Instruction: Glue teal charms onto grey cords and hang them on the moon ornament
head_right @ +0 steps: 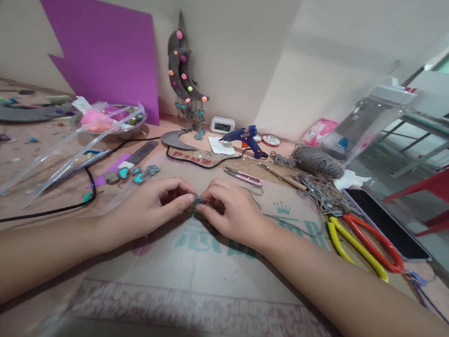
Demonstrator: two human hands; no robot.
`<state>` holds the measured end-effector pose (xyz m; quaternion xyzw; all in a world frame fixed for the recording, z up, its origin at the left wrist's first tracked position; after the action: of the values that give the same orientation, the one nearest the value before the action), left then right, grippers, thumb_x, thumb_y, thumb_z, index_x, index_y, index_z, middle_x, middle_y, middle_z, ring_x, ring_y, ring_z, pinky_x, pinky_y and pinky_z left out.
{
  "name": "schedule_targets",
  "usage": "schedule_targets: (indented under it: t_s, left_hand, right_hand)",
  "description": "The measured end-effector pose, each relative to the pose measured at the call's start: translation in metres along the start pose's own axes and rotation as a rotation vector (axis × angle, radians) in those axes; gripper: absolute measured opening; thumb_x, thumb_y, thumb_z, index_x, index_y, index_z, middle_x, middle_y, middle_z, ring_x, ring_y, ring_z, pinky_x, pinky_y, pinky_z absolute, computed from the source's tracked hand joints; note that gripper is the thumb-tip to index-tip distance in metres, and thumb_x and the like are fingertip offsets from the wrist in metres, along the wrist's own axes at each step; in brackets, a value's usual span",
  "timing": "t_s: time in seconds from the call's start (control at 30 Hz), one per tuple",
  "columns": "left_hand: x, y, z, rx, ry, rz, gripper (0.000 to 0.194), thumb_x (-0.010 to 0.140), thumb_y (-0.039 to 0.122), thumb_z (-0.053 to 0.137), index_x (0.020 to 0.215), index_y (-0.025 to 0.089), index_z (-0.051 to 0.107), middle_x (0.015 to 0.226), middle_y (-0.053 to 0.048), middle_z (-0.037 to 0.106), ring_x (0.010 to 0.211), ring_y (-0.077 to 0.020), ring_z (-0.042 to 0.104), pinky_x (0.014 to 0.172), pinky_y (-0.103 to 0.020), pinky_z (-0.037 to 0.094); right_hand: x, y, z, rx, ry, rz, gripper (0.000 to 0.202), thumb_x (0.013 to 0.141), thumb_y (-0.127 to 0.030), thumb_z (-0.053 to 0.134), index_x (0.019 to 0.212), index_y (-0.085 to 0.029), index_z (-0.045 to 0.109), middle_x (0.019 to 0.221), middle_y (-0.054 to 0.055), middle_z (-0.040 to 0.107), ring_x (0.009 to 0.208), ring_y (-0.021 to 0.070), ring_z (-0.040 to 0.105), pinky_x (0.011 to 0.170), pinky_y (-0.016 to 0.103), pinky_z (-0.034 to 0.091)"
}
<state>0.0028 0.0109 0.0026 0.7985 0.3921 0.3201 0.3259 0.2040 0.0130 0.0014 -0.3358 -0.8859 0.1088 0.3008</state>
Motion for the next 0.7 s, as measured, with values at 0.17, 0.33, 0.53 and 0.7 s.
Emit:
schedule_targets:
  t_s: [0.17, 0.33, 0.53, 0.7]
  left_hand:
    - [0.0007, -0.0009, 0.001, 0.04, 0.008, 0.004, 0.018, 0.091, 0.03, 0.052, 0.087, 0.019, 0.065, 0.081, 0.0, 0.069, 0.076, -0.0155, 0.061, 0.071, -0.027, 0.045]
    - [0.0016, 0.0005, 0.001, 0.021, 0.002, -0.018, 0.019, 0.091, 0.03, 0.051, 0.086, 0.018, 0.065, 0.08, 0.0, 0.068, 0.074, -0.015, 0.06, 0.068, -0.026, 0.044]
    - [0.001, 0.0014, -0.0001, -0.006, 0.029, -0.058, 0.02, 0.091, 0.031, 0.05, 0.087, 0.018, 0.064, 0.079, -0.001, 0.067, 0.074, -0.0158, 0.06, 0.068, -0.026, 0.044]
    - [0.0002, -0.0005, 0.0011, 0.018, 0.002, -0.031, 0.019, 0.091, 0.03, 0.049, 0.085, 0.019, 0.064, 0.08, -0.001, 0.068, 0.076, -0.0162, 0.061, 0.07, -0.027, 0.045]
  right_hand:
    - [0.0001, -0.0002, 0.0005, 0.003, -0.006, -0.019, 0.013, 0.09, -0.027, 0.061, 0.08, -0.019, 0.059, 0.076, 0.002, 0.057, 0.072, 0.0141, 0.053, 0.066, 0.026, 0.041]
    - [-0.0007, 0.0013, 0.0002, 0.024, 0.0, 0.043, 0.019, 0.089, -0.035, 0.062, 0.091, -0.017, 0.062, 0.078, 0.002, 0.06, 0.069, 0.0136, 0.054, 0.064, 0.026, 0.043]
    - [-0.0023, 0.0001, -0.003, 0.014, 0.101, 0.124, 0.011, 0.092, -0.025, 0.055, 0.092, -0.016, 0.061, 0.078, 0.003, 0.064, 0.068, 0.0131, 0.057, 0.062, 0.025, 0.045]
    - [-0.0012, -0.0043, -0.0038, -0.038, 0.172, 0.06, 0.011, 0.092, -0.023, 0.056, 0.085, -0.018, 0.061, 0.073, 0.001, 0.065, 0.065, 0.0121, 0.056, 0.061, 0.024, 0.044]
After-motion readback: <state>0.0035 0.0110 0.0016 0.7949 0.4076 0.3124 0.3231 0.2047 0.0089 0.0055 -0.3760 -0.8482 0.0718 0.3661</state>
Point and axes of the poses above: each hand's wrist, its own x-axis towards the middle knuckle, its own z-axis out of the palm, y = z × x, the point moved 1 cm from there along x, towards the middle knuckle
